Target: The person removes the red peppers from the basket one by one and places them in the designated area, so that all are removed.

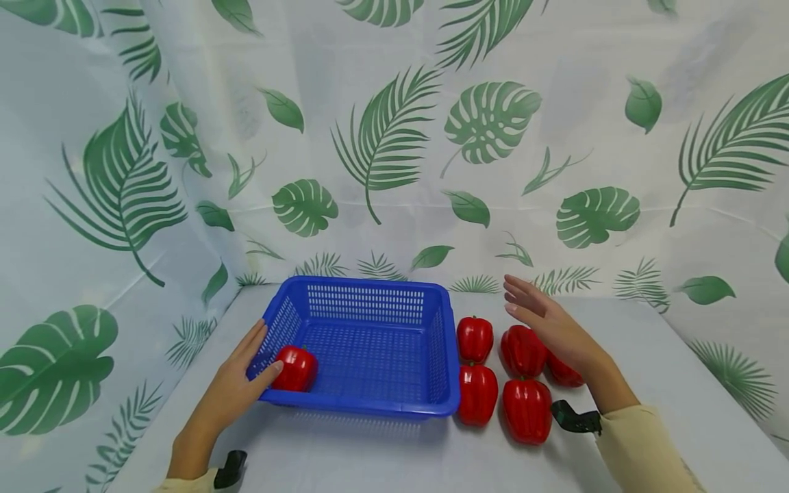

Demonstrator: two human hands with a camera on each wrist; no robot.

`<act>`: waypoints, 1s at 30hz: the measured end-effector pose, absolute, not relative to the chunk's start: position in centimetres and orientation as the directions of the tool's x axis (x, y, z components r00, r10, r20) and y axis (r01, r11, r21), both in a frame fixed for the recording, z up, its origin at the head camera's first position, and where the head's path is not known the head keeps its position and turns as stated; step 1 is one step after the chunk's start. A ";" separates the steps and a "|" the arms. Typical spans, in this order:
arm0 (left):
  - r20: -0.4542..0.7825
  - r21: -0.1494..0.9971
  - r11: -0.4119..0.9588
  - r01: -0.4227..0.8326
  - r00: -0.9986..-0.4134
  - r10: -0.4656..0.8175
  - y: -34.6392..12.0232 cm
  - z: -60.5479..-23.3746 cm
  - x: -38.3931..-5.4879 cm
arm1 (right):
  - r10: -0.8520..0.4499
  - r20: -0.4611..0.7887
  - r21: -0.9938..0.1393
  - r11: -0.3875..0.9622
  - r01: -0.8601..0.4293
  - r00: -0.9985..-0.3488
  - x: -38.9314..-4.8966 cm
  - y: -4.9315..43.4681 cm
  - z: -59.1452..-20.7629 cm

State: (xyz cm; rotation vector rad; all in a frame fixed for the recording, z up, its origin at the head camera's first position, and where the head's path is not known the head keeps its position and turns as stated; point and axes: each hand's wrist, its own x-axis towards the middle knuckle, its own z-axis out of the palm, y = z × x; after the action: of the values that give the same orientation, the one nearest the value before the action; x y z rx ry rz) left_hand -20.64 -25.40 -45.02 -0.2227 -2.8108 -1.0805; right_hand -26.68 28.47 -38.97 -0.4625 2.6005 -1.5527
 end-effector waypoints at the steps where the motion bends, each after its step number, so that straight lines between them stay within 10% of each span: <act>1: 0.164 0.655 0.734 0.178 -0.982 0.092 -25.4 -45.0 -20.6 | -0.298 0.084 -0.875 0.434 -0.214 -0.951 -26.7 28.1 -38.9; 30: 0.169 0.663 0.727 0.178 -0.982 0.086 -25.6 -45.2 -20.8 | -0.424 0.096 -0.893 0.364 -0.266 -0.901 -28.8 20.2 -37.7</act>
State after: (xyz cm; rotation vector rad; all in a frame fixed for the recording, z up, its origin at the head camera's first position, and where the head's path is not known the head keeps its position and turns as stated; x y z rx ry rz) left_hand -20.81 -25.64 -45.24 -0.2149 -2.8006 -1.0955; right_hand -28.81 20.17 -37.65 -0.6292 2.4666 -1.5703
